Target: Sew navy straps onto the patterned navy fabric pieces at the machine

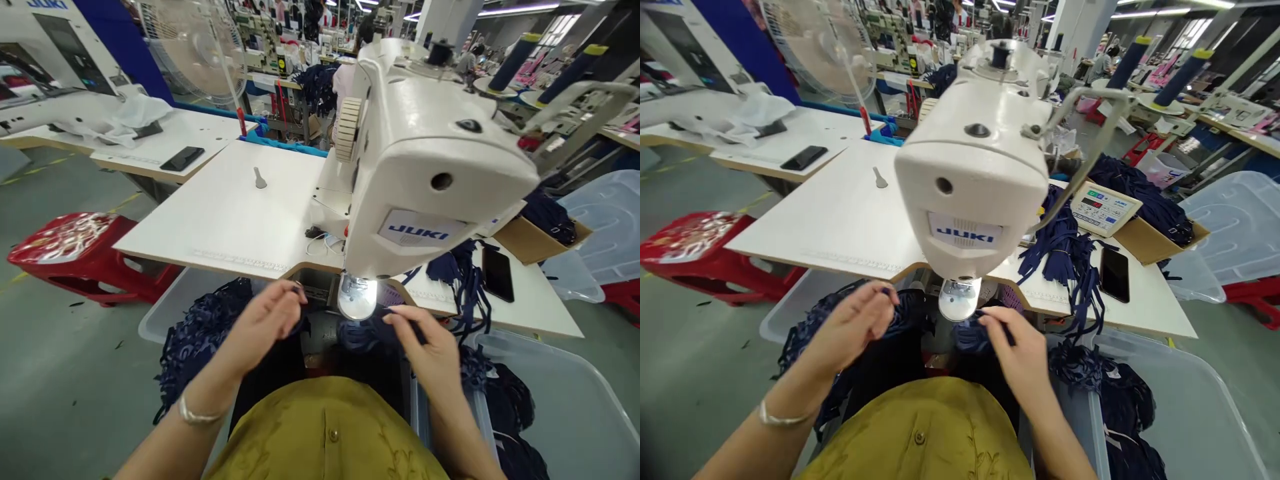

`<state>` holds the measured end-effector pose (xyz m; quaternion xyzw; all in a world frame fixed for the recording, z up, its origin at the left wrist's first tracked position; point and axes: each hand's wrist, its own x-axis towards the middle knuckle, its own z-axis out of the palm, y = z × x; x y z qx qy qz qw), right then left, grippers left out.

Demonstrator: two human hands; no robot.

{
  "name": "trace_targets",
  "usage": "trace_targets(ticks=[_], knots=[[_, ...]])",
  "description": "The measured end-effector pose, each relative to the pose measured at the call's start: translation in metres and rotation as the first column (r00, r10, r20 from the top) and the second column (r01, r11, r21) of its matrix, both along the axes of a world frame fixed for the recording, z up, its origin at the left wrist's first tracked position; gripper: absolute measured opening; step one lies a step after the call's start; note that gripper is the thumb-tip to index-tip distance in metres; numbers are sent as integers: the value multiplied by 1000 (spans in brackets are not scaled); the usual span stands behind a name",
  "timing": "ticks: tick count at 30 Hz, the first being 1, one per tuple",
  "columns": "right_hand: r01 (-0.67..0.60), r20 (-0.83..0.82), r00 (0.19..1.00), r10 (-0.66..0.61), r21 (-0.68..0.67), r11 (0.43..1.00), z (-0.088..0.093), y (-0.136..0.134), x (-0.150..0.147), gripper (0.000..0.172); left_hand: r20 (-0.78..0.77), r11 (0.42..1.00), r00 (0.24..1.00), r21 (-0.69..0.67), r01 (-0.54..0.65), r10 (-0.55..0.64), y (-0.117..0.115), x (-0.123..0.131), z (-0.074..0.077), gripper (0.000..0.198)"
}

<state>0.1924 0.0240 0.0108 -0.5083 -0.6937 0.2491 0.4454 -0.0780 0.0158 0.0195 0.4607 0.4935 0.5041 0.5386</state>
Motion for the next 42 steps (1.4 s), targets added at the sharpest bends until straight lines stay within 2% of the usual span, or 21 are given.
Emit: trace_targets(ticks=[2,3,5,8,10,12,14,16,17,19,22,25,29,32,35,39,40,42], knots=[[-114,117,988,102,105,988,2,-4,-16,11,-175,984,968,-41,172,-177,-5,32,0,27],[-151,175,977,122,159,976,2,-5,-22,12,-263,974,938,-30,224,-224,-6,43,0,28],[-184,288,951,108,252,950,0,-6,-29,15,-399,961,885,32,276,-241,-7,59,1,27],[-192,429,903,34,329,925,-5,-8,-31,21,-520,951,835,125,283,-180,-6,66,1,24],[-188,486,874,-11,359,914,-6,-10,-30,22,-622,943,775,179,282,-114,-5,66,-2,21],[-178,514,856,-51,386,905,-6,-11,-31,22,-760,898,649,302,319,26,-6,64,-6,19],[-158,517,852,-83,404,901,-3,-11,-33,20,-848,793,475,450,410,235,-6,63,-8,19],[-131,506,857,-99,399,908,-1,-10,-36,18,-847,675,327,532,511,420,-7,61,-8,22],[-113,489,867,-98,383,917,0,-10,-38,17,-835,631,278,543,553,475,-7,61,-7,24],[-82,437,897,-64,308,948,1,-9,-40,18,-821,579,227,539,611,524,-8,61,-4,23],[-65,338,941,-13,219,974,1,-9,-41,19,-836,583,198,507,635,512,-9,61,-4,21],[-161,252,961,118,156,975,4,-10,-37,24,-838,621,188,513,593,513,-10,62,-6,21],[-269,155,948,278,-75,960,10,-9,-25,38,-845,634,214,514,578,490,-11,62,-5,16],[-287,165,939,303,-115,951,12,-7,-19,29,-859,642,238,499,582,453,-10,64,-4,15],[-227,113,966,233,-66,972,8,-6,-19,19,-859,655,271,508,560,435,-9,68,-6,16],[19,-81,996,-26,-80,997,-2,-5,-26,11,-830,670,324,558,490,454,-11,74,-14,22],[36,-102,994,-46,-101,994,-3,-5,-26,10,-826,671,330,563,482,457,-12,74,-16,25],[-22,-113,994,7,-136,991,-5,-4,-25,9,-833,674,343,552,491,433,-12,73,-18,25]])
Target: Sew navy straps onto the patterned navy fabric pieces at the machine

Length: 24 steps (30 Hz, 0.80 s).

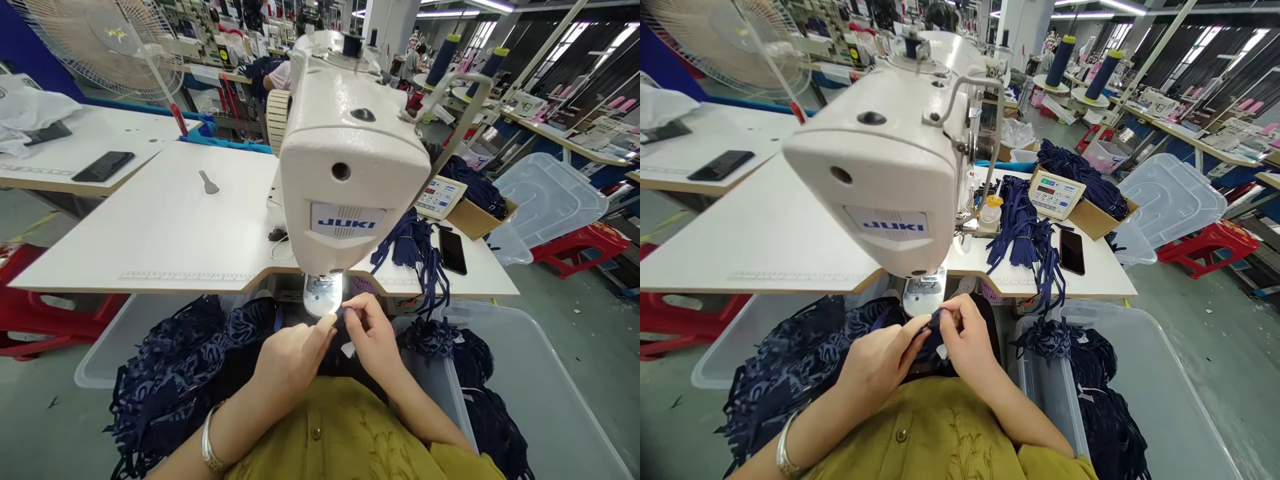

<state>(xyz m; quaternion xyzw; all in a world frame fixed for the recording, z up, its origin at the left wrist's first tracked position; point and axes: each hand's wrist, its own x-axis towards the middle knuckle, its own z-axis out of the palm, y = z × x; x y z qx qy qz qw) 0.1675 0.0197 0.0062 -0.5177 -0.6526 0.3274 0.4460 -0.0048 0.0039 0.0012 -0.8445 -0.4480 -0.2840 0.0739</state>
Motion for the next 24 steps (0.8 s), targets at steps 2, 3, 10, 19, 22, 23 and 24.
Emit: trace_targets(ticks=[2,3,10,19,22,23,24], knots=[[-95,17,995,95,8,995,2,1,5,13,16,998,999,-63,31,-30,0,-4,0,19],[-148,44,988,147,24,989,3,1,7,16,30,993,999,-113,41,-38,0,-6,1,17],[-409,396,847,355,57,911,4,-5,16,17,101,856,995,-514,53,-1,3,-13,11,20],[-213,-198,967,161,-274,938,-35,4,19,10,187,859,979,-512,23,86,12,-22,-16,30],[-246,-400,913,79,-385,890,-45,1,10,12,433,640,897,-714,283,86,9,-15,-23,34],[-255,-443,895,58,-398,881,-48,-2,7,12,505,560,850,-752,349,149,8,-12,-25,35],[-261,-474,879,41,-408,875,-49,-4,4,12,559,489,797,-774,403,227,7,-9,-26,35]])
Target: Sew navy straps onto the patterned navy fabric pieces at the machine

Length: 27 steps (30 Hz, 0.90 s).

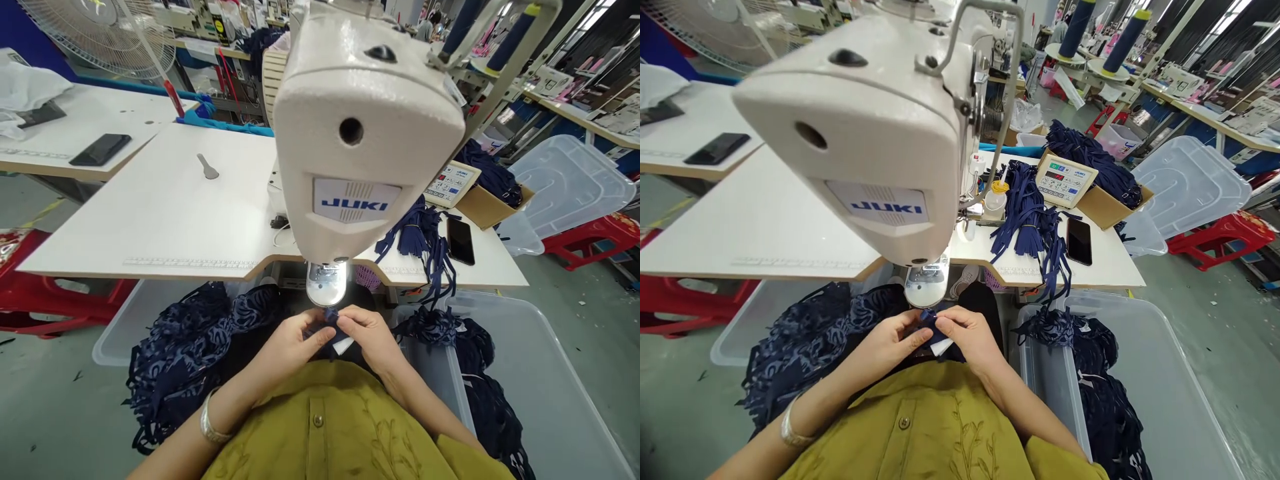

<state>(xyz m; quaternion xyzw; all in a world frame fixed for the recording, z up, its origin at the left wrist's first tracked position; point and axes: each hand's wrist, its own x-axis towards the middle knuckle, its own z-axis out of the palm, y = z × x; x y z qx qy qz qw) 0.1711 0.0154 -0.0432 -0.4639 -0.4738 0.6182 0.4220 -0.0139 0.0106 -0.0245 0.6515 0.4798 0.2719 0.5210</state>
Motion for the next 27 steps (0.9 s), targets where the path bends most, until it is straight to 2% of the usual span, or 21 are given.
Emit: trace_targets(ticks=[2,4,6,9,11,13,16,18,23,27], knots=[[20,-38,999,-21,-29,999,-2,-5,-4,11,75,992,994,-110,-65,73,-1,4,-1,34],[30,-22,999,-31,-23,999,-2,-8,-5,11,56,988,992,-109,-106,113,-2,4,0,31],[20,58,998,-24,61,998,0,-10,-2,12,33,987,991,-101,-123,127,-2,4,3,29],[-138,187,977,99,210,968,4,-9,3,19,-29,994,995,-52,-95,94,-4,5,8,26],[-220,195,964,179,213,952,5,-9,2,23,-90,999,995,17,-46,47,-6,8,11,24],[-146,122,984,129,142,979,3,-11,-2,21,-135,997,990,70,-19,28,-8,10,12,23],[65,-54,996,-67,-25,998,0,-14,-10,24,-172,993,984,113,-18,37,-10,11,13,20],[96,-115,988,-102,-56,994,0,-15,-12,21,-208,986,977,169,-2,38,-10,10,14,19],[91,-30,996,-89,92,992,8,-14,-7,11,-272,945,960,327,23,71,-11,9,20,20],[139,5,989,-146,271,953,11,-15,-8,3,-313,877,944,477,59,107,-13,9,21,17]])
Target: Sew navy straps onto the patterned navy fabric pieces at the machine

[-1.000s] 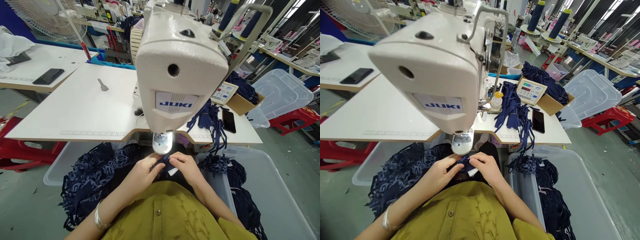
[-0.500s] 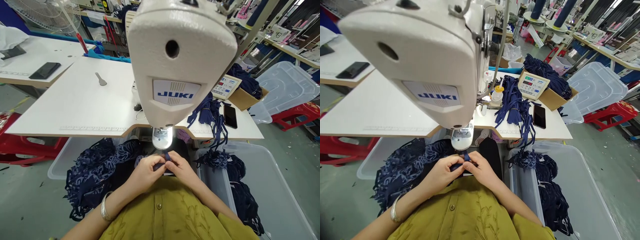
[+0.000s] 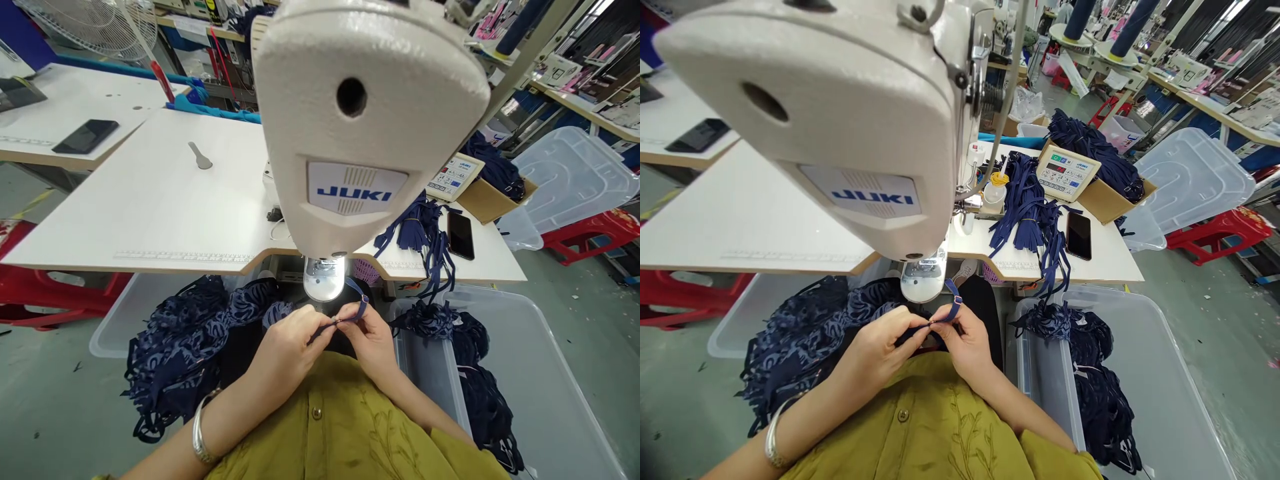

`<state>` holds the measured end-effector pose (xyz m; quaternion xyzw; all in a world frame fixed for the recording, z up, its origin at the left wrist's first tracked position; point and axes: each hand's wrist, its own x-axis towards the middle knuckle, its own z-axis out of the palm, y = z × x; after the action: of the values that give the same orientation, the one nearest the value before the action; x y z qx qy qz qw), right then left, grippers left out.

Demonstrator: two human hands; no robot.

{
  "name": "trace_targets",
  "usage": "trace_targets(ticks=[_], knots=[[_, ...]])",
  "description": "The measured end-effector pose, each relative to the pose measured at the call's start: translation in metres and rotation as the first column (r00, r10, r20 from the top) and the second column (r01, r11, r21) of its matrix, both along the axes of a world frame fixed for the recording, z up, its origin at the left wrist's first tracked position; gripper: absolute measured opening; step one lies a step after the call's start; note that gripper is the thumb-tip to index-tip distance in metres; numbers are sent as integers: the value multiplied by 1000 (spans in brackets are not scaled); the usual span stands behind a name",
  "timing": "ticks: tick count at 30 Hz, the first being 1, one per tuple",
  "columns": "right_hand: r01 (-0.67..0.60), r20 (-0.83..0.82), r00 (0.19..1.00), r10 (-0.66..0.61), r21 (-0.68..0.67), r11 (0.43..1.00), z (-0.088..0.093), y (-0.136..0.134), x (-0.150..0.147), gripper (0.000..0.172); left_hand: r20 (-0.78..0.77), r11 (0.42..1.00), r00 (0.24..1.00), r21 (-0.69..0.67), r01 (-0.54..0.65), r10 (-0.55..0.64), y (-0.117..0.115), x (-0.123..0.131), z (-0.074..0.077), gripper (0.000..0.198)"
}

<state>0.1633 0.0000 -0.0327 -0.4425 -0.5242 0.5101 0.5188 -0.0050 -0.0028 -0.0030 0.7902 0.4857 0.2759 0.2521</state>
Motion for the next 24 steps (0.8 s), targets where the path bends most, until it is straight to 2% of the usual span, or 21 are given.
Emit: trace_targets(ticks=[5,9,11,16,18,21,24], knots=[[34,-8,999,-33,116,993,-5,-2,-2,3,-74,967,997,256,19,0,-2,1,0,14],[51,39,998,-58,168,984,-9,-3,0,4,-130,934,991,358,24,25,-2,3,2,13],[45,68,996,-57,170,984,-8,-2,1,6,-132,941,991,338,17,30,-1,4,6,14],[21,146,989,-33,83,996,8,9,0,10,-42,997,999,80,11,-8,11,0,22,20],[31,177,983,-40,57,998,15,18,-4,11,-68,999,998,49,-10,13,20,-2,28,20],[73,269,958,-93,85,994,23,33,-11,11,-191,981,978,189,-46,82,33,-3,32,23],[119,360,920,-153,115,986,28,43,-17,10,-256,891,941,445,-87,220,41,-3,28,21]])
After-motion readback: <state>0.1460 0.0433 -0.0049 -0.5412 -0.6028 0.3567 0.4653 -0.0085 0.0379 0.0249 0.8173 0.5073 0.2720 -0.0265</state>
